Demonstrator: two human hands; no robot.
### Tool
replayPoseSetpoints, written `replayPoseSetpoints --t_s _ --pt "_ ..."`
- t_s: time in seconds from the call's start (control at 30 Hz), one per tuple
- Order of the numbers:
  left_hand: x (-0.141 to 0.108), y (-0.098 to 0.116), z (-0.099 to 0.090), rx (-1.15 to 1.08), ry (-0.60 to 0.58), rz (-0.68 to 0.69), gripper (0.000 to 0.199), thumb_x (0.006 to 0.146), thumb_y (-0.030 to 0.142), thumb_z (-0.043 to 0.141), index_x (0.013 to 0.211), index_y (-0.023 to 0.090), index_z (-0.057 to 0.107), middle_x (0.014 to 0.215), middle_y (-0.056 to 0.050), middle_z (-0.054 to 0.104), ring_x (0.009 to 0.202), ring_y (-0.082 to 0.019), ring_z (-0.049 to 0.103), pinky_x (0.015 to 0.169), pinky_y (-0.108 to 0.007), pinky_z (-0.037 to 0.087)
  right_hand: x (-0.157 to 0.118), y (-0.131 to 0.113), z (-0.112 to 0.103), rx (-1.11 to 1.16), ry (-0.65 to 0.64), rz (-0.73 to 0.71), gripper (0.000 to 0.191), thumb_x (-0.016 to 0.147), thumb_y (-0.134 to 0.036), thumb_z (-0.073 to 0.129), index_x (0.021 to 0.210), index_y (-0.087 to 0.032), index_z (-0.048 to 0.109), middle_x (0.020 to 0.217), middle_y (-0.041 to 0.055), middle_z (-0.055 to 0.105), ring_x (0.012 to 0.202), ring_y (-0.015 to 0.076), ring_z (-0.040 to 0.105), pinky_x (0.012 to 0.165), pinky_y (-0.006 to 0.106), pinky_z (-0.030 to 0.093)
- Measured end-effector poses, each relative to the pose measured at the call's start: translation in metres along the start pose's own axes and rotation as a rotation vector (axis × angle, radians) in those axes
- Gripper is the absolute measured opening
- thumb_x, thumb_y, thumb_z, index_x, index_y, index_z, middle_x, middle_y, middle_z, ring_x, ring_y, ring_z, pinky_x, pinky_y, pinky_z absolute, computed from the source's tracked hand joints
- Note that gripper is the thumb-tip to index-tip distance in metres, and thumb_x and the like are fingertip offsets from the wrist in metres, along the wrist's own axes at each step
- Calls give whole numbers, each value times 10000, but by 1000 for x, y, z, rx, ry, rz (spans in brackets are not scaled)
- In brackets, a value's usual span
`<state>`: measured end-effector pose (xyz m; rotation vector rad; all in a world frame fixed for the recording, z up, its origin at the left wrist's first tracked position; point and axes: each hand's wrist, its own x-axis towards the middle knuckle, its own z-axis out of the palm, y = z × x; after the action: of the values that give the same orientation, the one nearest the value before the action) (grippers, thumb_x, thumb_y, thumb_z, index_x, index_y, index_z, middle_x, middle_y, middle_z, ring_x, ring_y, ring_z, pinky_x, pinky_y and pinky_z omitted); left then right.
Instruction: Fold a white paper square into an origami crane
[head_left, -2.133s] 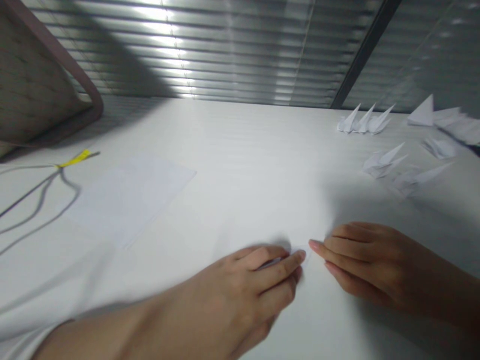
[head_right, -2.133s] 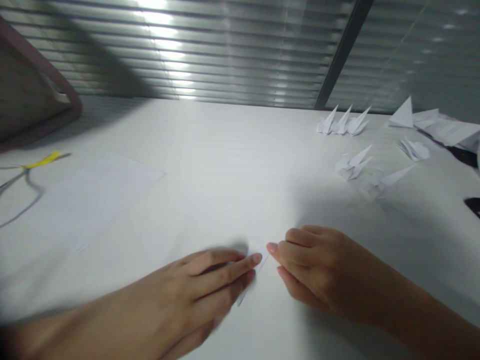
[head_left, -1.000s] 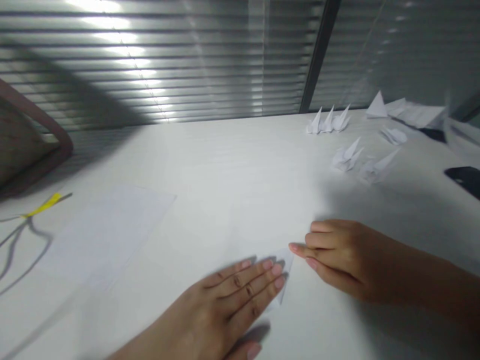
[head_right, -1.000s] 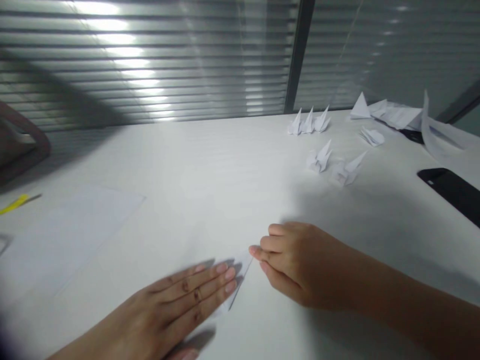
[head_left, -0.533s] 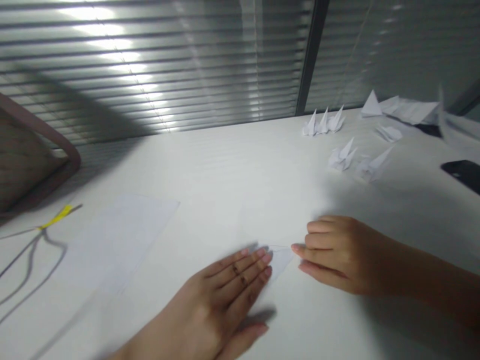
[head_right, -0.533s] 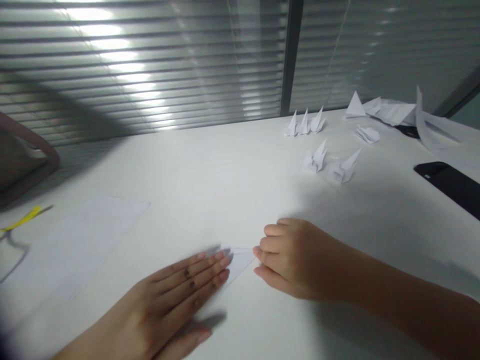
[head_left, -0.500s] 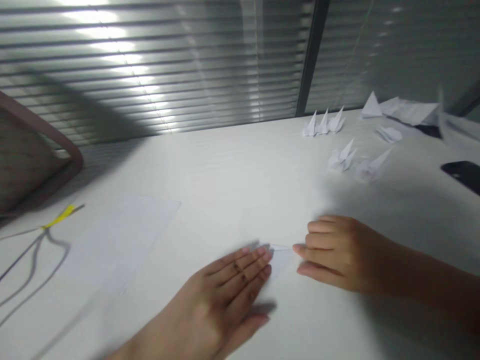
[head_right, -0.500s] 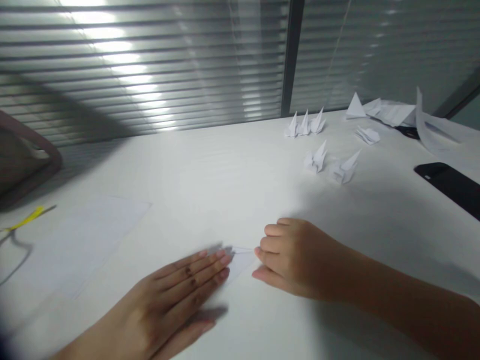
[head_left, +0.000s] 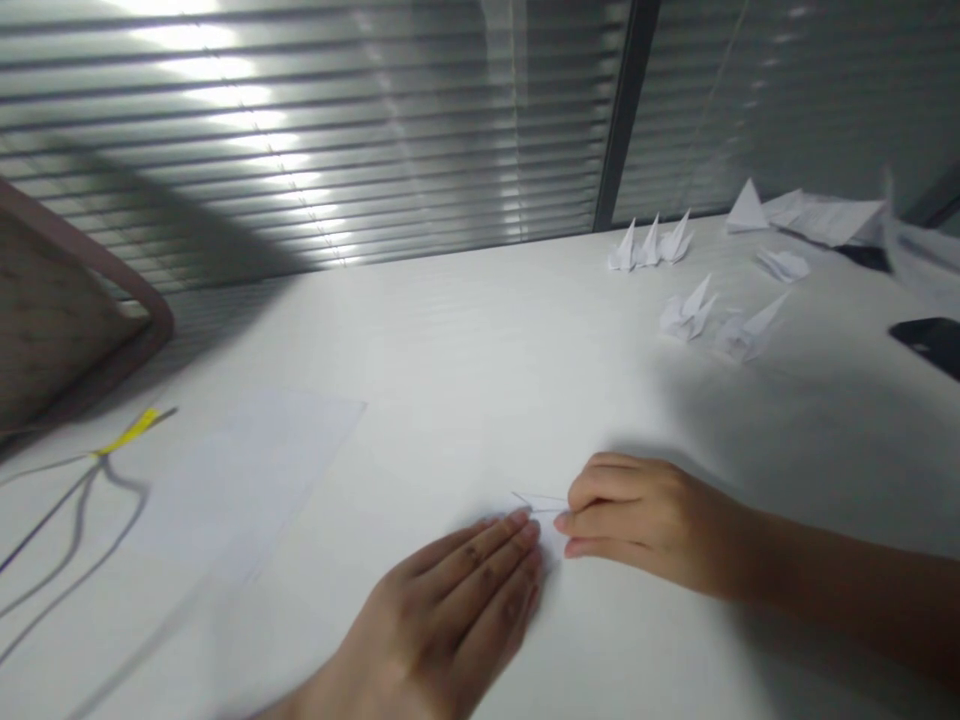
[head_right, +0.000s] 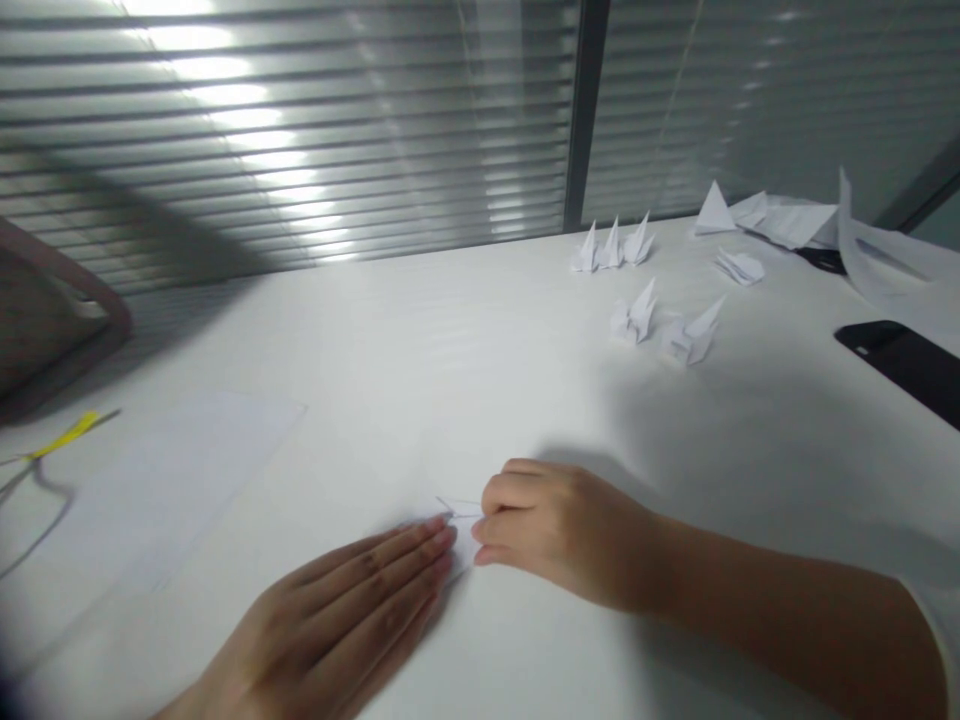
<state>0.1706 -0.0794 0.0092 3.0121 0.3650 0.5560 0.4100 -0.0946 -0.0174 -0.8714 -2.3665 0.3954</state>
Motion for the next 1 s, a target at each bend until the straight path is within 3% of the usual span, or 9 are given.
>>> replayPoseSetpoints --t_s 0.13,0.27,0.43,0.67,0.73,0.87,1.0 --pt "2 4 1 -60 86 -130 224 924 86 474 1046 68 662 1077 -109 718 1120 -191 617 1016 -258 475 0 0 2 68 20 44 164 905 -239 568 843 -141 684 831 49 639 791 143 566 727 266 464" --pt "2 4 3 -59 19 -106 288 940 72 411 1068 125 663 1103 -83 709 1162 -208 587 1027 -316 477 1 1 6 97 48 87 154 904 -225 571 826 -165 689 810 32 646 758 126 564 702 252 452" --pt "0 2 7 -91 111 -126 221 933 120 480 1057 119 662 1085 -78 714 1135 -201 607 1026 -298 483 0 3 3 -17 20 -55 189 927 -180 520 827 -163 680 799 29 660 751 138 556 692 269 433" --pt "3 3 6 -176 113 -234 241 953 122 445 1068 169 652 1079 -46 711 1034 -156 657 883 -239 573 0 2 -2 -90 -122 -118 223 952 -128 434 889 -140 647 850 45 649 816 168 536 750 295 433" --pt "2 6 8 -238 160 -324 215 936 123 476 1030 187 659 1033 -39 702 967 -149 673 829 -221 587 1 0 -1 -49 -93 -57 190 946 -148 458 879 -152 636 849 40 637 815 165 531 763 298 432" --pt "4 8 12 -336 223 -505 146 882 123 548 897 191 676 913 -32 653 828 -126 669 723 -178 579 5 -6 1 148 -48 211 109 927 -170 514 871 -171 607 887 31 602 824 142 537 760 274 434" --pt "10 6 13 -351 234 -601 127 869 149 559 817 199 664 878 -30 623 783 -131 651 692 -203 569 8 -10 0 219 -71 313 105 922 -145 510 848 -181 575 884 21 578 826 138 529 753 275 422"
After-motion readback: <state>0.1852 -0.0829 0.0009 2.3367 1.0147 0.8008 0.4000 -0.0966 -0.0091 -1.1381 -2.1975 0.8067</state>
